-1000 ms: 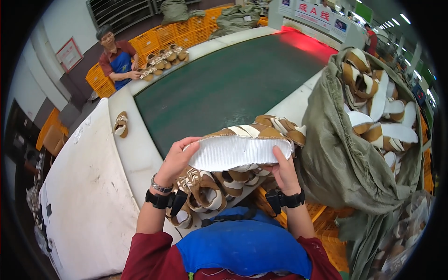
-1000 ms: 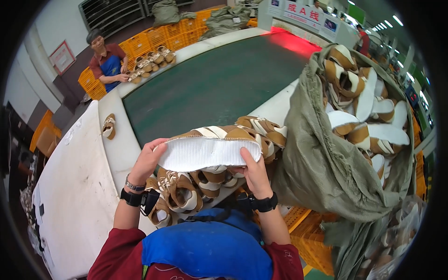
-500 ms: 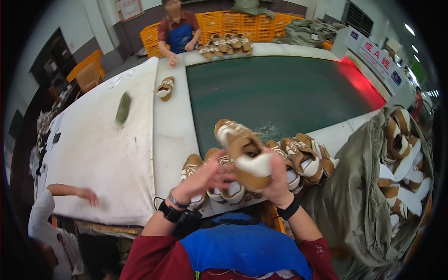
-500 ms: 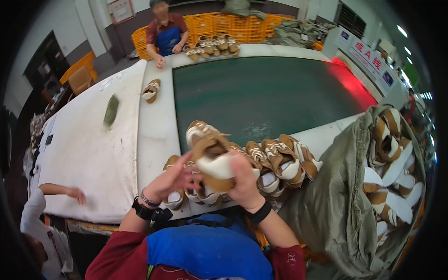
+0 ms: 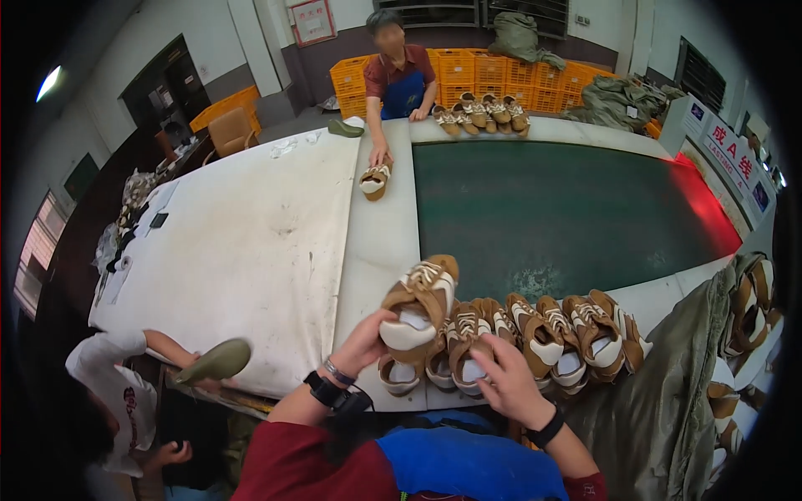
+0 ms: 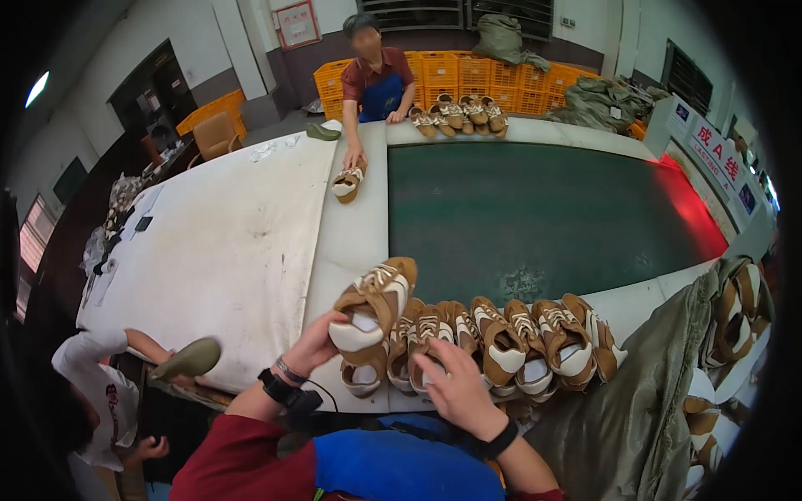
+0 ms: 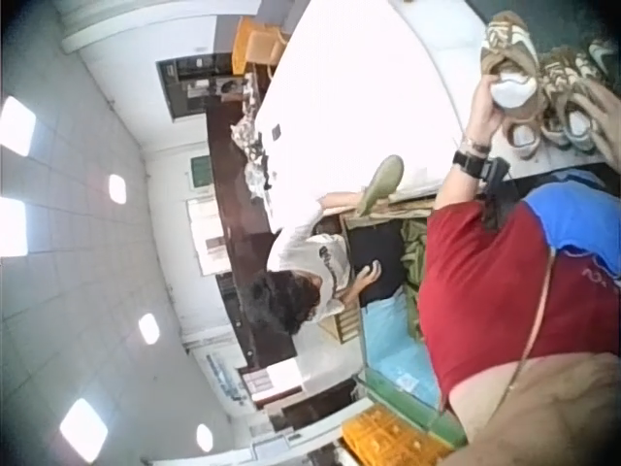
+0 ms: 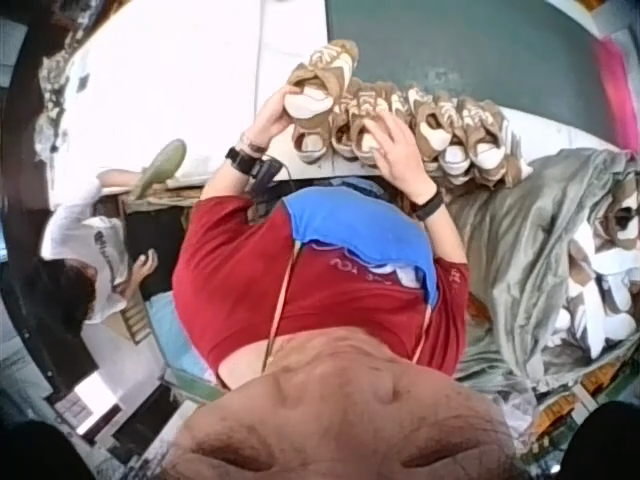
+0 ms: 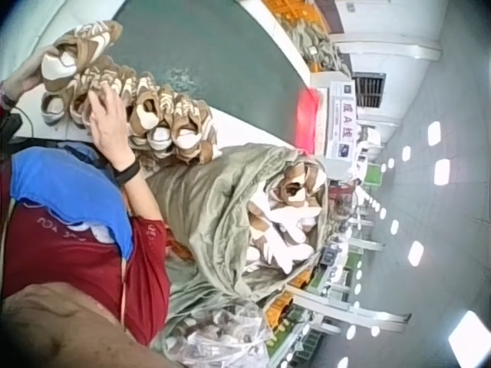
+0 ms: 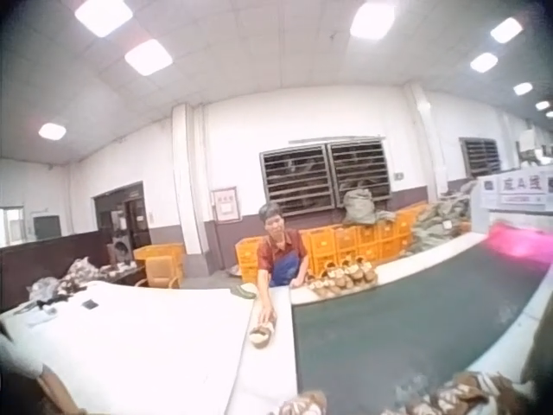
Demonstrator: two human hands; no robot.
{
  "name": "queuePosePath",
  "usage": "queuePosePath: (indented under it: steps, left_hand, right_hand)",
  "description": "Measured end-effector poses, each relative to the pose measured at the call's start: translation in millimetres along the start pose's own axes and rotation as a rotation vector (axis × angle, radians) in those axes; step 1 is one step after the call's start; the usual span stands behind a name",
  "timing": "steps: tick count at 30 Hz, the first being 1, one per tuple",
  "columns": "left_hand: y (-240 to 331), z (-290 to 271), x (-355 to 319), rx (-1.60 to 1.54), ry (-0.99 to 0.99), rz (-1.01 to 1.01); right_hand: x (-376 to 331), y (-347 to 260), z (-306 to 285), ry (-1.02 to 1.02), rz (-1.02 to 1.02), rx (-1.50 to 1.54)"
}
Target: Sort manufactured shoes by placing them onto a conveyor belt and matching them with shoe lasts.
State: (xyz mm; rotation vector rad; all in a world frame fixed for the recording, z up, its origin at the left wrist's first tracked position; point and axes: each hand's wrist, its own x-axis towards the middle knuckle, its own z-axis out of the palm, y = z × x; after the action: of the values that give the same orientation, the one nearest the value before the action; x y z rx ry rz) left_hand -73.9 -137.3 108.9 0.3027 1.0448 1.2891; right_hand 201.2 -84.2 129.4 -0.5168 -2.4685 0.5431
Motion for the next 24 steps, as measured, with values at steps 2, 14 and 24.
queuePosePath:
  steps: [2,14,24]
  left_hand:
    - [39.7,-27.2,42.5,0.090,-0.038,0.160]
    - [87.6,-21.3,207.8,0.422,0.142,0.311]
    - [-77.3,176.5,66.9,0.941,-0.822,0.211]
  right_hand:
    - [-17.3,6.2,-16.6,0.060,0.134,-0.032]
    - [-191.6,-53.9,-206.5,0.710,0.758,-0.789]
    - [-346.0,24.1,-287.2,0.342,1.496,-0.928]
